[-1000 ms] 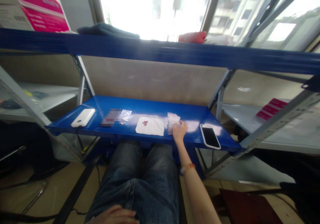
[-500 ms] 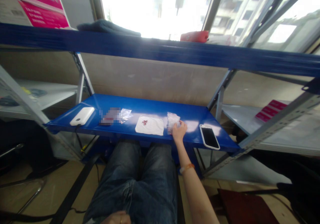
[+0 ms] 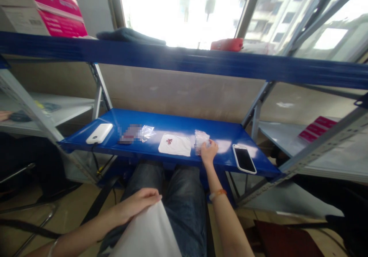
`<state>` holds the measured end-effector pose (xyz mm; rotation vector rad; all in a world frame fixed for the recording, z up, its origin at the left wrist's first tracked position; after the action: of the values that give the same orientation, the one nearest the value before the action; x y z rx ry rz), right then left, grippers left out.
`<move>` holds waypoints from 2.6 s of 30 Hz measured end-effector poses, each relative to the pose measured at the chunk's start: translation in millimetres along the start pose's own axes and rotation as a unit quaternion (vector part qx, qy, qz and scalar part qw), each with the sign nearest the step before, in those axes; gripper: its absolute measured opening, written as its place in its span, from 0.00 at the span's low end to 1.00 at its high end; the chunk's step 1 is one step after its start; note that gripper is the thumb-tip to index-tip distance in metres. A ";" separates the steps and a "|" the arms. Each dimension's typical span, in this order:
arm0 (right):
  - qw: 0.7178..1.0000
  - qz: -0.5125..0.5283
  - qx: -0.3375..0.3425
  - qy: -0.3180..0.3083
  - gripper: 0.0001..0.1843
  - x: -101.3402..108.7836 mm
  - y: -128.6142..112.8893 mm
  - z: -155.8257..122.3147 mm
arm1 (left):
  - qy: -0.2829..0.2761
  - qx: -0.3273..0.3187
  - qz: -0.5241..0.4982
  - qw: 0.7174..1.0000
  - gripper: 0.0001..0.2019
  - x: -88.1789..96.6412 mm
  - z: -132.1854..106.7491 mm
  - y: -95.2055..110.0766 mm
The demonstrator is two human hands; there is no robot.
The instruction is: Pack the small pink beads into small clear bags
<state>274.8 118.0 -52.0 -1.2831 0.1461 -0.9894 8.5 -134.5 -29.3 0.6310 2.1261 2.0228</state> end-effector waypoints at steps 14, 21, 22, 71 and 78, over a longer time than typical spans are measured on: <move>0.990 -0.071 0.043 0.113 0.23 19.9 -38.6 -22.3 | 0.369 -0.064 0.484 0.791 0.12 126.1 108.2 18.9; 0.990 0.098 0.001 0.098 0.21 23.6 -93.3 -29.7 | 0.380 0.014 0.548 0.745 0.12 150.8 139.8 -16.2; 0.987 0.141 -0.013 0.074 0.22 22.7 -98.9 -32.9 | 0.385 0.004 0.543 0.746 0.13 147.6 140.1 -19.6; 0.828 0.354 -0.134 -0.413 0.15 -27.8 -116.6 -148.9 | 0.416 -0.335 0.224 0.815 0.08 70.2 110.9 44.8; 0.878 0.259 0.013 -0.402 0.14 -20.8 -129.1 -156.1 | 0.406 -0.311 0.220 0.830 0.07 71.1 112.3 41.7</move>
<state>100.5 24.4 -3.8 -1.4307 -0.1666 0.0416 -4.5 -3.0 14.8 0.1391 1.4286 3.4920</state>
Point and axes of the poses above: each hand's wrist, its own z-axis towards the middle knuckle, its own x-axis out of the back of the hand, y = z × x, the point moved 4 cm from there along z, towards the middle knuckle, and after that the axes turned 14 degrees about -x, right-handed, at the moved point
